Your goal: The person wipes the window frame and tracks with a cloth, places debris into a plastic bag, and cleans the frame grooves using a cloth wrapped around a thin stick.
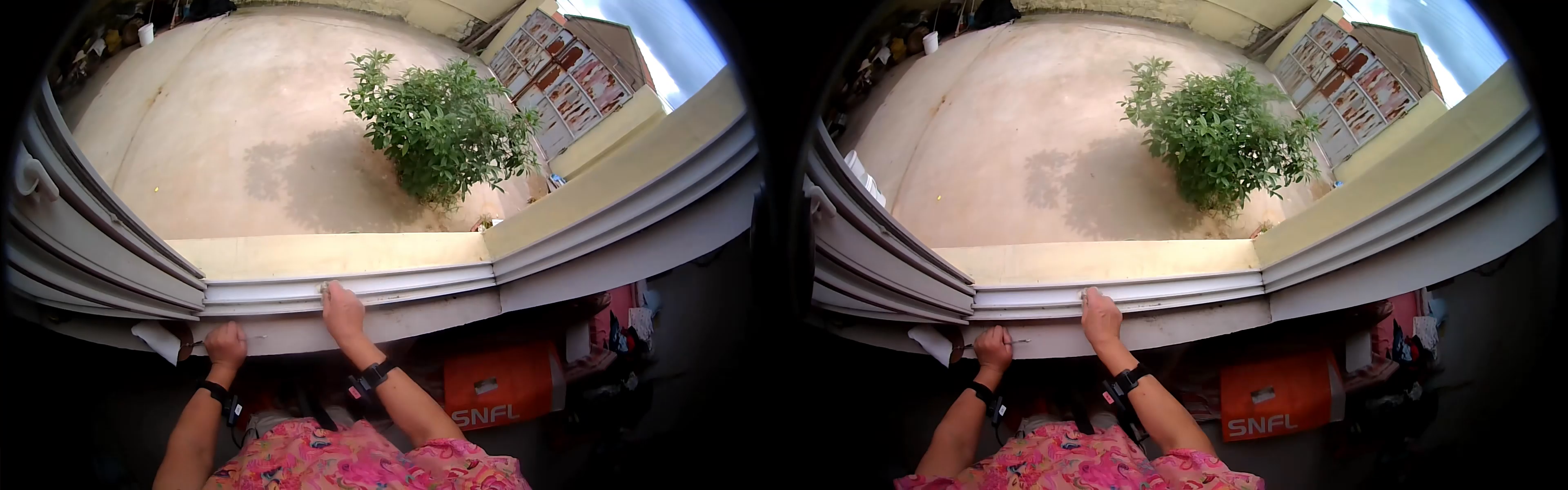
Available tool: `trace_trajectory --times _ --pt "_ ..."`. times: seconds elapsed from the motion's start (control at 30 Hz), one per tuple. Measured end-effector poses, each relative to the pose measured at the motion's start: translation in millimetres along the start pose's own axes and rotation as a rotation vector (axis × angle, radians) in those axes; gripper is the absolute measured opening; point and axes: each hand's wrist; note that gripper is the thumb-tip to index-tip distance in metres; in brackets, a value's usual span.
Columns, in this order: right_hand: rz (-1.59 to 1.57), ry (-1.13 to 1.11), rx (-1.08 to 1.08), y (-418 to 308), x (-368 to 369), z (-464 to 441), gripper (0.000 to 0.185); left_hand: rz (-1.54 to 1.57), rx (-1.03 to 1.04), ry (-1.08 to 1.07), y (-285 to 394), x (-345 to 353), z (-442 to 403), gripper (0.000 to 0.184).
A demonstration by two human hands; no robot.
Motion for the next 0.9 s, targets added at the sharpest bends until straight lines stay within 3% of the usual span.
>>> trace_trajectory --times 0.17,0.33,0.47,0.63,0.73,0.8,0.9 --pt "0.027 -0.139 -0.103 -19 6 -3 0.014 -0.028 -0.003 0.013 1 -2 -1 0.014" --pt "0.182 0.146 0.143 94 -58 -28 0.015 0.029 -0.006 0.013 -1 -1 -1 0.013" --pt "0.204 0.122 0.45 142 -109 -52 0.017 0.034 -0.018 0.018 1 -3 -2 0.014" --pt "0.083 0.171 0.406 128 -115 -84 0.017 -0.003 -0.021 0.01 2 -1 0 0.013" --pt "0.092 0.186 0.566 118 -85 -92 0.017 -0.008 -0.007 0.027 0 -1 -2 0.013" --pt "0.215 0.119 0.41 92 -60 -85 0.019 0.009 -0.01 0.011 -1 1 0 0.013" --pt "0.127 0.03 0.231 28 -25 -56 0.02 -0.015 -0.012 0.006 2 -2 -1 0.013"
Point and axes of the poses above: each hand's wrist, its own z-axis away from the middle knuckle, its own x-axis out of the palm, y = z × x, and after that the axes turned 13 degrees about x, right-handed
